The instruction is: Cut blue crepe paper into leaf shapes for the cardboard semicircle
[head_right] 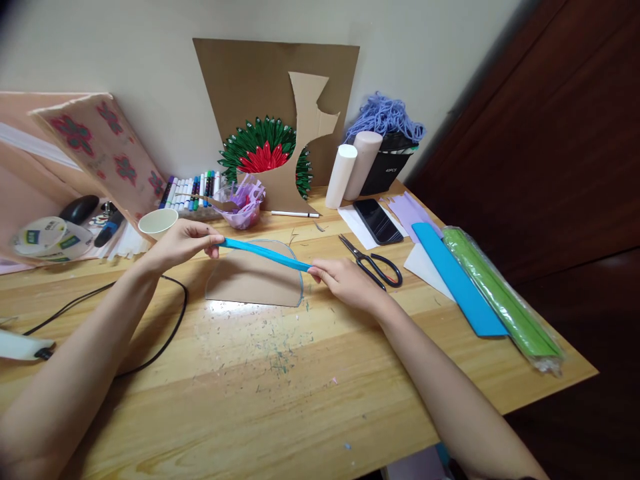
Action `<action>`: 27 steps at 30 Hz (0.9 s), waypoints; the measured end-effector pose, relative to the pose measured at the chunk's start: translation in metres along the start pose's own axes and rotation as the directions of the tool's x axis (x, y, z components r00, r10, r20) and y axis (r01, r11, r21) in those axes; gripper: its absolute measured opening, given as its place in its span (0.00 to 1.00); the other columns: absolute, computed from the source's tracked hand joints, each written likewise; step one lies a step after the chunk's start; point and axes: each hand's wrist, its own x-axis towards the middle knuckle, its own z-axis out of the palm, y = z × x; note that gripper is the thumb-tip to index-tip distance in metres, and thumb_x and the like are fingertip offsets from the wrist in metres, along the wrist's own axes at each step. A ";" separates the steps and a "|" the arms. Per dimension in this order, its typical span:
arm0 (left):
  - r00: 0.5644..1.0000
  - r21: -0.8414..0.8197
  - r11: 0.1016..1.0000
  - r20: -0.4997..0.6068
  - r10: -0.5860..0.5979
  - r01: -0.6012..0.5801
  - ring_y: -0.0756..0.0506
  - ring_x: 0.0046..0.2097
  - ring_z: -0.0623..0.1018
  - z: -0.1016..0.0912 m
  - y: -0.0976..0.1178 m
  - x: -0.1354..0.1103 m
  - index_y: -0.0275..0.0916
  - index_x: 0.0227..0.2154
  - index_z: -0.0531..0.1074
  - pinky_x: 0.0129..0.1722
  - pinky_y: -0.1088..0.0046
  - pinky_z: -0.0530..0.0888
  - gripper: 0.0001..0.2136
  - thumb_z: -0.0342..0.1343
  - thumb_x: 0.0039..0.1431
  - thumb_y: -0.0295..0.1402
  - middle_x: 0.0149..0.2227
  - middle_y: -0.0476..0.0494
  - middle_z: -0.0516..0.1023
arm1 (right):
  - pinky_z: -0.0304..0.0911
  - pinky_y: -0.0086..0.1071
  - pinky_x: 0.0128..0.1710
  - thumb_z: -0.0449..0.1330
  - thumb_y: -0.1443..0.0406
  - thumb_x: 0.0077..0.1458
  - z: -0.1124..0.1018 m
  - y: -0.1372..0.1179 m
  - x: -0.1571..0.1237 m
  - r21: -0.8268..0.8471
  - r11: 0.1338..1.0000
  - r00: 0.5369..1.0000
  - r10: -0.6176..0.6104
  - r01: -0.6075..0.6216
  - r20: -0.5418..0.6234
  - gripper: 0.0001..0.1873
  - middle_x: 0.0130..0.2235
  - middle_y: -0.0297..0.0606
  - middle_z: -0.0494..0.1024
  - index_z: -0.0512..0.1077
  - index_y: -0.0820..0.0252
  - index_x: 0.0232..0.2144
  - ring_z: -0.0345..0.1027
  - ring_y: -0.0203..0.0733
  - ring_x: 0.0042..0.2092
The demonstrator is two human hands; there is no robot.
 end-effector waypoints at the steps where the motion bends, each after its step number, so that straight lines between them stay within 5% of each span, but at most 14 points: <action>1: 0.999 -0.058 0.998 -0.047 -0.011 0.008 0.51 0.26 0.75 0.004 0.001 0.002 0.35 0.23 0.74 0.29 0.77 0.71 0.13 0.58 0.51 0.41 0.22 0.46 0.77 | 0.47 0.28 0.26 0.45 0.58 0.62 0.001 0.000 0.000 0.005 1.000 0.999 0.011 -0.011 -0.032 0.18 0.20 0.29 0.62 0.62 0.58 0.23 0.56 0.34 0.24; 5: 0.970 -0.364 0.931 -0.231 -0.076 -0.014 0.47 0.35 0.79 0.030 0.008 0.008 0.35 0.39 0.70 0.37 0.69 0.75 0.18 0.61 0.48 0.41 0.36 0.42 0.79 | 0.49 0.29 0.28 0.44 0.58 0.62 0.010 -0.005 0.002 0.004 0.998 0.994 0.060 -0.060 -0.091 0.15 0.23 0.31 0.67 0.65 0.57 0.29 0.61 0.38 0.27; 10: 0.985 -0.602 0.792 -0.050 -0.164 0.101 0.41 0.44 0.77 0.067 0.019 0.004 0.32 0.38 0.70 0.43 0.65 0.75 0.17 0.57 0.52 0.42 0.42 0.36 0.77 | 0.53 0.31 0.30 0.47 0.56 0.60 0.027 -0.013 0.002 -0.006 0.995 0.992 0.096 -0.096 -0.077 0.12 0.30 0.36 0.72 0.64 0.57 0.37 0.66 0.43 0.31; 13: 0.987 -0.645 0.750 0.055 -0.149 0.149 0.41 0.45 0.76 0.079 0.024 -0.002 0.34 0.38 0.71 0.44 0.65 0.74 0.14 0.57 0.54 0.39 0.43 0.37 0.77 | 0.58 0.34 0.36 0.50 0.54 0.58 0.034 -0.015 0.003 0.240 0.968 0.994 0.094 -0.079 -0.050 0.15 0.38 0.40 0.74 0.62 0.56 0.43 0.68 0.45 0.39; 18: 0.979 -0.583 0.788 0.165 -0.120 0.195 0.43 0.43 0.77 0.089 0.027 -0.006 0.35 0.38 0.72 0.42 0.67 0.74 0.12 0.57 0.53 0.37 0.43 0.39 0.77 | 0.63 0.34 0.39 0.57 0.55 0.53 0.040 -0.017 0.007 0.704 0.689 0.985 0.139 -0.172 0.105 0.17 0.36 0.37 0.74 0.64 0.58 0.41 0.69 0.40 0.39; 27: 0.961 -0.622 0.733 0.187 -0.204 0.276 0.40 0.50 0.73 0.084 0.018 -0.003 0.36 0.45 0.69 0.45 0.63 0.72 0.20 0.61 0.49 0.38 0.51 0.36 0.73 | 0.63 0.33 0.35 0.63 0.54 0.45 0.039 -0.009 0.012 0.859 0.461 0.935 0.351 -0.223 0.055 0.16 0.32 0.34 0.75 0.67 0.58 0.32 0.69 0.40 0.34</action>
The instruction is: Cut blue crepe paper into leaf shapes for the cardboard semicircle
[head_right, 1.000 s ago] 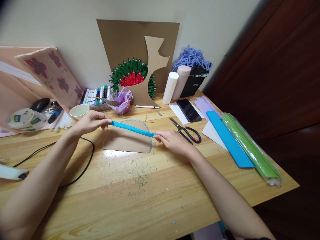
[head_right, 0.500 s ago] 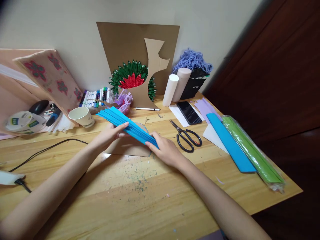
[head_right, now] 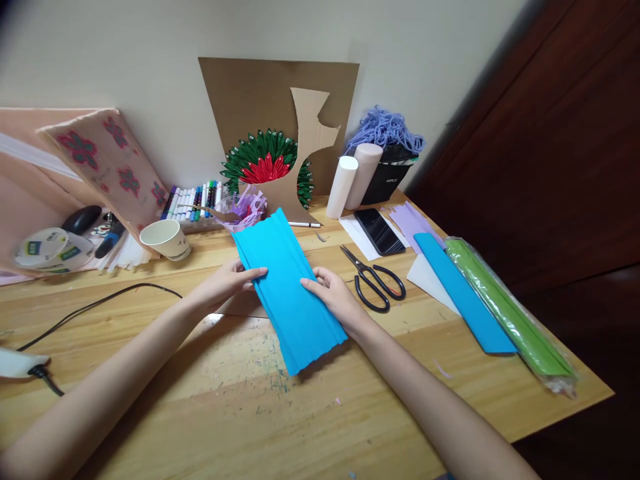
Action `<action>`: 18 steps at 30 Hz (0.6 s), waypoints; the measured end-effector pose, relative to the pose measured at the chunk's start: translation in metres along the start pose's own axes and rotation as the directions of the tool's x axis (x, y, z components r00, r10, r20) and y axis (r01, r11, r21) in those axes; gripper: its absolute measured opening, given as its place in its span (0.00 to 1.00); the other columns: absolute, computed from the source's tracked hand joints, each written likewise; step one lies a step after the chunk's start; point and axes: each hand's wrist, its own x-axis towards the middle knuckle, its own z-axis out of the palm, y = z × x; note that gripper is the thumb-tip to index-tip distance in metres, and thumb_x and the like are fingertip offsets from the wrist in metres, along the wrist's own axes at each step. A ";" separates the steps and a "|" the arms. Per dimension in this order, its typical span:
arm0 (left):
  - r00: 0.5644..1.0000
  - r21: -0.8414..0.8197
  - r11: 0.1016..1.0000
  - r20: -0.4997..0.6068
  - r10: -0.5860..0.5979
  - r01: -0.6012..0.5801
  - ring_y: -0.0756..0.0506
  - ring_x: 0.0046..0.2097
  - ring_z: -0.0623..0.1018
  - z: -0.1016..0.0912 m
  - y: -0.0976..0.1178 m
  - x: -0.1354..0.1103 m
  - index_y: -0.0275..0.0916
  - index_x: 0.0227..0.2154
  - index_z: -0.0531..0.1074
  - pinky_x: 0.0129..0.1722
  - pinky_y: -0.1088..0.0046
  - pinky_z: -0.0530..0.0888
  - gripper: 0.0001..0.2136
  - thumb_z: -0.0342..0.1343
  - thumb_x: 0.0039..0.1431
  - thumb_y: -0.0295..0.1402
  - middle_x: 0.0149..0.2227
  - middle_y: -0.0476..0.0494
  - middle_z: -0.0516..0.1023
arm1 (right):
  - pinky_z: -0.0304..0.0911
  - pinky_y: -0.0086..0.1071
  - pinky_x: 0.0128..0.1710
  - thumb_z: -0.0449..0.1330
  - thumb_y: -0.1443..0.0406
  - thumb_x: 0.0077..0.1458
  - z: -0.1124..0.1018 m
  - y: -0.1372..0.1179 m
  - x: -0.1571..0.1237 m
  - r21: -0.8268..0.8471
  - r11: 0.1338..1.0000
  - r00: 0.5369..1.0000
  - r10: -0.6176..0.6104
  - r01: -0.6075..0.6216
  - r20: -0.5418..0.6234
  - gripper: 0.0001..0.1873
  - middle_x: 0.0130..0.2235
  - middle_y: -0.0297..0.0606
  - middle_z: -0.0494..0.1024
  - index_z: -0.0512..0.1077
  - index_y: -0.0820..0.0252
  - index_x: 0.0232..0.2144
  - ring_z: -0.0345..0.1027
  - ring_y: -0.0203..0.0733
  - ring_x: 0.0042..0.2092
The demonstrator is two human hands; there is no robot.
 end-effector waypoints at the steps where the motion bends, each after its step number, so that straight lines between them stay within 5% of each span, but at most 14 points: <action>1: 1.000 -0.013 1.000 -0.008 -0.008 0.008 0.40 0.51 0.73 -0.002 0.000 0.001 0.36 0.45 0.69 0.46 0.63 0.72 0.20 0.61 0.49 0.38 0.51 0.36 0.73 | 0.63 0.33 0.34 0.62 0.54 0.46 -0.001 0.000 0.001 0.012 1.000 1.000 0.001 -0.001 -0.018 0.16 0.32 0.34 0.75 0.67 0.58 0.32 0.69 0.40 0.33; 6: 0.998 -0.002 1.000 -0.056 -0.023 0.023 0.42 0.47 0.74 -0.012 -0.002 0.003 0.37 0.43 0.70 0.44 0.66 0.71 0.19 0.60 0.49 0.40 0.48 0.39 0.74 | 0.62 0.32 0.32 0.60 0.53 0.46 -0.008 -0.002 0.004 -0.030 1.000 0.995 -0.006 0.003 -0.097 0.16 0.29 0.33 0.74 0.68 0.58 0.31 0.67 0.39 0.30; 11: 0.994 0.082 0.996 -0.113 -0.006 0.016 0.49 0.31 0.75 -0.022 0.000 0.006 0.34 0.31 0.69 0.31 0.72 0.70 0.16 0.60 0.47 0.42 0.30 0.45 0.75 | 0.59 0.31 0.27 0.61 0.52 0.44 -0.015 0.000 0.009 -0.094 0.995 0.984 -0.034 0.018 -0.175 0.17 0.25 0.30 0.71 0.66 0.58 0.27 0.64 0.37 0.25; 18: 0.980 0.110 0.994 -0.197 0.012 0.010 0.53 0.23 0.71 -0.022 0.002 0.007 0.35 0.26 0.66 0.24 0.76 0.68 0.15 0.61 0.44 0.42 0.22 0.51 0.70 | 0.61 0.32 0.28 0.67 0.54 0.37 -0.014 0.000 0.008 0.044 0.999 0.984 0.019 -0.012 -0.176 0.21 0.29 0.34 0.75 0.65 0.58 0.31 0.67 0.39 0.27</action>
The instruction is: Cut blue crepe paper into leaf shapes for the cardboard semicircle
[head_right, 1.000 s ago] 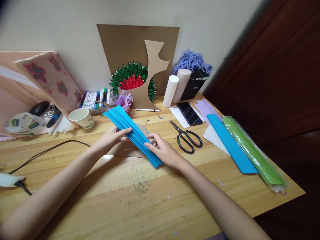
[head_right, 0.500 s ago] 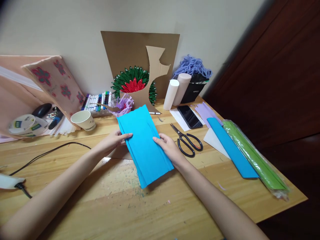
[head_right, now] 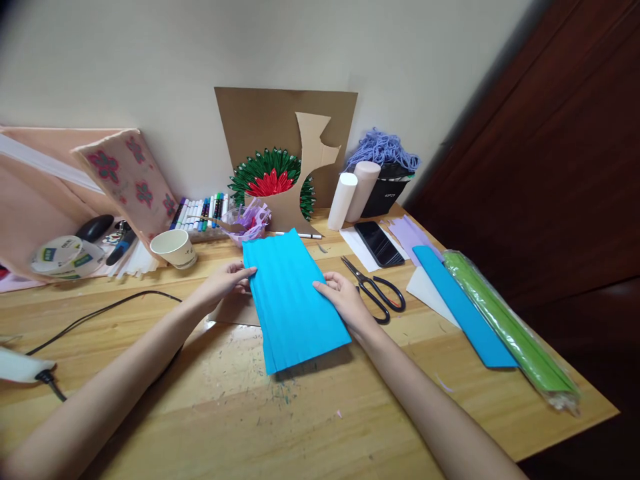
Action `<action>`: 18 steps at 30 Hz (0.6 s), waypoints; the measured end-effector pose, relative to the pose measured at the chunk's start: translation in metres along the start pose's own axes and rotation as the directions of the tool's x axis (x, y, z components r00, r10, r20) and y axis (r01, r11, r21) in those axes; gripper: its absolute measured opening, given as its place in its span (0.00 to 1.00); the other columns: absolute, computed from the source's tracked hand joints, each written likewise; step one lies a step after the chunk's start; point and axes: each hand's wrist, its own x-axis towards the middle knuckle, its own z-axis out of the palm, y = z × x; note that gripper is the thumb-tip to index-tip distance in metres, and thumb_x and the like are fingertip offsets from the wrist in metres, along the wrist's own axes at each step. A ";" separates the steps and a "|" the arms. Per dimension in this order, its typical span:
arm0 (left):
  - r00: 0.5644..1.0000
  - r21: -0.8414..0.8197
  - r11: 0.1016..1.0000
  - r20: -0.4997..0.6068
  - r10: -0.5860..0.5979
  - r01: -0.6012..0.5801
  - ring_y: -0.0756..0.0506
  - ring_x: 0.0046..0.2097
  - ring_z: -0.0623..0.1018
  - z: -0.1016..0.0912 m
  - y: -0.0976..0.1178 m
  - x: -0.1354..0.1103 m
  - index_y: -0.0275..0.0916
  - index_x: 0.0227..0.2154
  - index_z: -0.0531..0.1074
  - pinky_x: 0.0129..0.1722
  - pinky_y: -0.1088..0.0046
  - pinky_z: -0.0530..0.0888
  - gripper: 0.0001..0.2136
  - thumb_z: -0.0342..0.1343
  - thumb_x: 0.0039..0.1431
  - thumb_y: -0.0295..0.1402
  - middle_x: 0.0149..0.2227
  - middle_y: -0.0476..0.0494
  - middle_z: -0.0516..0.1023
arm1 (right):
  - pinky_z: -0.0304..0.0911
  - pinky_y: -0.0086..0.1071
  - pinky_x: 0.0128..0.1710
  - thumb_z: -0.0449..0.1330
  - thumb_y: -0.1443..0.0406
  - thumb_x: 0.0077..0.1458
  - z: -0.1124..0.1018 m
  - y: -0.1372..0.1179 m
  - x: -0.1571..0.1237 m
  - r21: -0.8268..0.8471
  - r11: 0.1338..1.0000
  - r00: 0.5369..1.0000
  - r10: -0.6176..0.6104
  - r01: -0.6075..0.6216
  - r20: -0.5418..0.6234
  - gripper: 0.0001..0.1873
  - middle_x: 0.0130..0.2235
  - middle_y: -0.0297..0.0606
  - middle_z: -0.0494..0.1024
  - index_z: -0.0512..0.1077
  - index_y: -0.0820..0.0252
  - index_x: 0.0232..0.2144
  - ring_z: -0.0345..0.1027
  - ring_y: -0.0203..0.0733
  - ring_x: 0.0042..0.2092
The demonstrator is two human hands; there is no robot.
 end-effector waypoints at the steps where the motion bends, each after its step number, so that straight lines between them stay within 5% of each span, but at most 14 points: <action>1: 1.000 0.010 1.000 -0.020 -0.001 0.001 0.53 0.22 0.70 -0.001 0.000 0.001 0.35 0.26 0.66 0.23 0.76 0.67 0.14 0.61 0.44 0.41 0.20 0.53 0.69 | 0.61 0.31 0.28 0.67 0.54 0.37 0.000 0.000 0.000 0.005 1.000 1.000 0.010 -0.010 0.000 0.21 0.29 0.34 0.75 0.65 0.58 0.30 0.67 0.39 0.27; 6: 0.997 0.045 0.999 -0.074 0.005 -0.001 0.53 0.20 0.68 -0.007 0.000 0.004 0.35 0.22 0.67 0.21 0.77 0.66 0.12 0.62 0.43 0.37 0.17 0.54 0.67 | 0.59 0.31 0.27 0.65 0.53 0.39 -0.005 0.002 0.004 -0.031 1.000 1.000 0.004 -0.004 -0.001 0.19 0.26 0.31 0.71 0.64 0.58 0.27 0.64 0.37 0.26; 10: 0.996 0.039 0.999 -0.087 -0.006 0.010 0.53 0.20 0.70 -0.004 -0.004 0.005 0.35 0.22 0.67 0.22 0.77 0.68 0.10 0.61 0.45 0.34 0.17 0.53 0.69 | 0.56 0.31 0.27 0.62 0.54 0.44 -0.006 0.000 0.004 -0.328 0.924 0.968 -0.236 0.195 -0.088 0.17 0.24 0.30 0.66 0.60 0.57 0.23 0.60 0.37 0.26; 14: 0.997 0.008 1.000 -0.077 -0.018 0.018 0.51 0.21 0.74 0.013 -0.009 0.000 0.35 0.26 0.66 0.25 0.74 0.73 0.07 0.58 0.49 0.31 0.19 0.51 0.71 | 0.54 0.30 0.27 0.56 0.62 0.52 0.005 -0.004 -0.015 -0.753 0.570 0.839 -0.543 0.329 -0.044 0.08 0.24 0.31 0.65 0.60 0.56 0.26 0.60 0.38 0.27; 18: 0.999 -0.020 1.000 -0.034 -0.016 0.015 0.49 0.24 0.77 0.032 -0.006 -0.011 0.35 0.28 0.65 0.27 0.73 0.75 0.04 0.55 0.53 0.28 0.22 0.48 0.75 | 0.50 0.30 0.26 0.53 0.70 0.52 0.025 0.001 -0.037 -0.907 0.192 0.774 -0.603 0.375 0.193 0.03 0.26 0.33 0.70 0.63 0.57 0.29 0.64 0.38 0.27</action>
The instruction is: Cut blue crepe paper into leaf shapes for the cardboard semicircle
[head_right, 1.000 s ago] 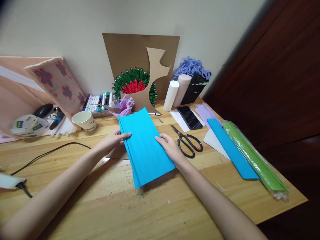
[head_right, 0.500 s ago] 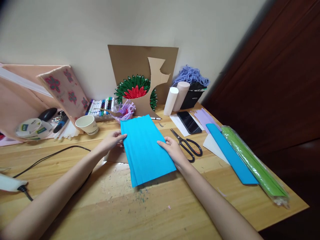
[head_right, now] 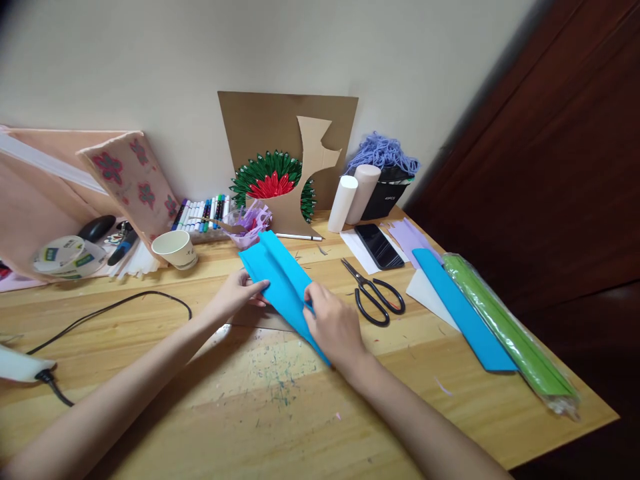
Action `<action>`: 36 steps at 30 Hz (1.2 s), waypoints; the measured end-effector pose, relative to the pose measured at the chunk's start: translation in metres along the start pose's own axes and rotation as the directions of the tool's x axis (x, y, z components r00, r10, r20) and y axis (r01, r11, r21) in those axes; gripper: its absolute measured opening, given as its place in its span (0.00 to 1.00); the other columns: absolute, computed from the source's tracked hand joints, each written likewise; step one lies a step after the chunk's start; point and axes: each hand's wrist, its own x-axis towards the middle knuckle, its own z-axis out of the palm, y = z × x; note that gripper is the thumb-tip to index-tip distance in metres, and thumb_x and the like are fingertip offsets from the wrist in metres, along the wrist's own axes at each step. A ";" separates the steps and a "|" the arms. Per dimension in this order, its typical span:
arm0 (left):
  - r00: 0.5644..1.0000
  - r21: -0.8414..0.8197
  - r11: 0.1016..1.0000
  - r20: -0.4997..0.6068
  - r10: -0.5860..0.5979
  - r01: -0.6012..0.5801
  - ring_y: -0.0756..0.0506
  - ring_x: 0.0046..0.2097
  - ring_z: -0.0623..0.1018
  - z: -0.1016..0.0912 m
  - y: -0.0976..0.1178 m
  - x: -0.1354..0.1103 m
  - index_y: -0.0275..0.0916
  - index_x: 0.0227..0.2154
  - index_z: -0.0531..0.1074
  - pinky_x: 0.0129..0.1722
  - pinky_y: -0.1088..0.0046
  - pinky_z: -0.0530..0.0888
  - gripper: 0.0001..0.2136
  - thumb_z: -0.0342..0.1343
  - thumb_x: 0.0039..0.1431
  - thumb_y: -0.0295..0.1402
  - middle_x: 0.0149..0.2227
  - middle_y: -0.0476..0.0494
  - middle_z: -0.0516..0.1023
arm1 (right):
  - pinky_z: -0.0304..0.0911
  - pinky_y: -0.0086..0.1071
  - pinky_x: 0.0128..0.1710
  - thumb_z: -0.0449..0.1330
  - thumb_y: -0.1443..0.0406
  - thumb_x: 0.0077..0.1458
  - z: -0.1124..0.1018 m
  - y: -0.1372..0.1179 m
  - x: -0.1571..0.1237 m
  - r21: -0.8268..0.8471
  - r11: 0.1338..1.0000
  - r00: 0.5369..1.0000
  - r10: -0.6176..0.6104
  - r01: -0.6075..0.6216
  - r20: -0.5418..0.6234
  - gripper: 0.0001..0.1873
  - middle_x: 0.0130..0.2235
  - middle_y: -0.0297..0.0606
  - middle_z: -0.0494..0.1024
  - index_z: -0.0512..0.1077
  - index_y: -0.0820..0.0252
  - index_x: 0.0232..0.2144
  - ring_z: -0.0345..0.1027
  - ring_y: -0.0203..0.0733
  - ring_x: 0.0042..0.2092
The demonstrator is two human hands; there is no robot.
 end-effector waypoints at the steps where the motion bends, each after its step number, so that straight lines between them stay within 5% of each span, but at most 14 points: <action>1: 1.000 -0.013 1.000 0.017 0.004 -0.003 0.48 0.24 0.77 0.003 0.001 -0.003 0.35 0.28 0.65 0.27 0.73 0.75 0.04 0.55 0.53 0.28 0.22 0.47 0.76 | 0.49 0.30 0.25 0.53 0.71 0.52 0.002 -0.005 -0.003 -0.056 0.997 0.999 -0.047 0.048 0.022 0.04 0.27 0.33 0.71 0.63 0.57 0.30 0.65 0.38 0.27; 8: 1.000 -0.102 0.995 0.027 0.007 -0.005 0.49 0.24 0.77 0.009 0.004 -0.008 0.35 0.28 0.67 0.29 0.72 0.76 0.05 0.56 0.53 0.30 0.25 0.47 0.77 | 0.49 0.31 0.26 0.54 0.70 0.55 0.009 -0.017 -0.011 -0.168 0.972 0.982 -0.148 0.166 0.117 0.03 0.31 0.35 0.75 0.65 0.58 0.33 0.70 0.40 0.31; 15: 0.997 -0.194 0.980 0.067 -0.031 0.043 0.45 0.27 0.78 0.011 0.002 -0.007 0.35 0.29 0.65 0.30 0.68 0.75 0.18 0.50 0.56 0.49 0.26 0.42 0.78 | 0.52 0.31 0.27 0.54 0.70 0.55 0.007 -0.014 -0.008 -0.093 0.981 0.969 -0.147 0.168 0.199 0.07 0.35 0.36 0.76 0.66 0.57 0.38 0.70 0.42 0.34; 21: 0.986 0.008 0.986 0.023 0.166 -0.167 0.44 0.33 0.77 0.008 0.000 -0.008 0.32 0.29 0.69 0.33 0.69 0.74 0.16 0.60 0.46 0.42 0.33 0.39 0.78 | 0.57 0.31 0.30 0.56 0.64 0.55 -0.004 -0.018 -0.005 0.164 0.973 0.947 -0.202 0.164 0.250 0.07 0.34 0.37 0.74 0.67 0.57 0.38 0.68 0.41 0.35; 24: 0.984 0.030 0.984 0.024 0.177 -0.178 0.42 0.36 0.77 0.005 0.003 -0.008 0.32 0.32 0.70 0.35 0.67 0.73 0.16 0.58 0.47 0.42 0.36 0.38 0.78 | 0.61 0.36 0.39 0.57 0.58 0.54 -0.009 -0.012 0.001 0.339 0.941 0.991 -0.059 0.015 0.118 0.11 0.38 0.40 0.73 0.67 0.56 0.38 0.67 0.44 0.41; 27: 0.978 0.056 0.981 0.109 0.177 -0.184 0.40 0.40 0.77 0.003 0.008 -0.011 0.33 0.36 0.70 0.36 0.66 0.73 0.17 0.58 0.48 0.42 0.40 0.37 0.78 | 0.62 0.41 0.45 0.61 0.56 0.49 -0.007 0.000 0.009 0.613 0.751 0.970 0.177 -0.243 0.169 0.21 0.47 0.45 0.71 0.64 0.57 0.44 0.65 0.48 0.48; 31: 0.941 0.066 0.966 0.253 0.226 -0.249 0.41 0.42 0.76 0.003 0.013 -0.014 0.34 0.34 0.72 0.40 0.66 0.72 0.14 0.57 0.51 0.41 0.41 0.39 0.78 | 0.65 0.41 0.43 0.62 0.55 0.47 -0.001 0.010 0.014 0.765 0.284 0.799 0.010 -0.578 0.601 0.22 0.42 0.44 0.76 0.67 0.60 0.41 0.72 0.47 0.42; 33: 0.938 0.079 0.965 0.267 0.220 -0.248 0.41 0.41 0.76 0.002 0.011 -0.013 0.34 0.32 0.72 0.39 0.66 0.72 0.14 0.56 0.52 0.42 0.39 0.39 0.78 | 0.65 0.41 0.43 0.63 0.55 0.46 0.000 0.010 0.014 0.745 0.189 0.754 -0.033 -0.640 0.656 0.20 0.39 0.43 0.78 0.69 0.61 0.39 0.73 0.46 0.40; 36: 0.951 0.102 0.964 0.220 0.217 -0.243 0.40 0.40 0.76 0.000 0.007 -0.009 0.33 0.34 0.72 0.38 0.65 0.72 0.15 0.57 0.51 0.42 0.40 0.38 0.78 | 0.66 0.38 0.40 0.65 0.56 0.45 0.003 0.010 0.013 0.746 0.162 0.754 -0.015 -0.646 0.656 0.19 0.34 0.40 0.78 0.71 0.62 0.36 0.73 0.44 0.37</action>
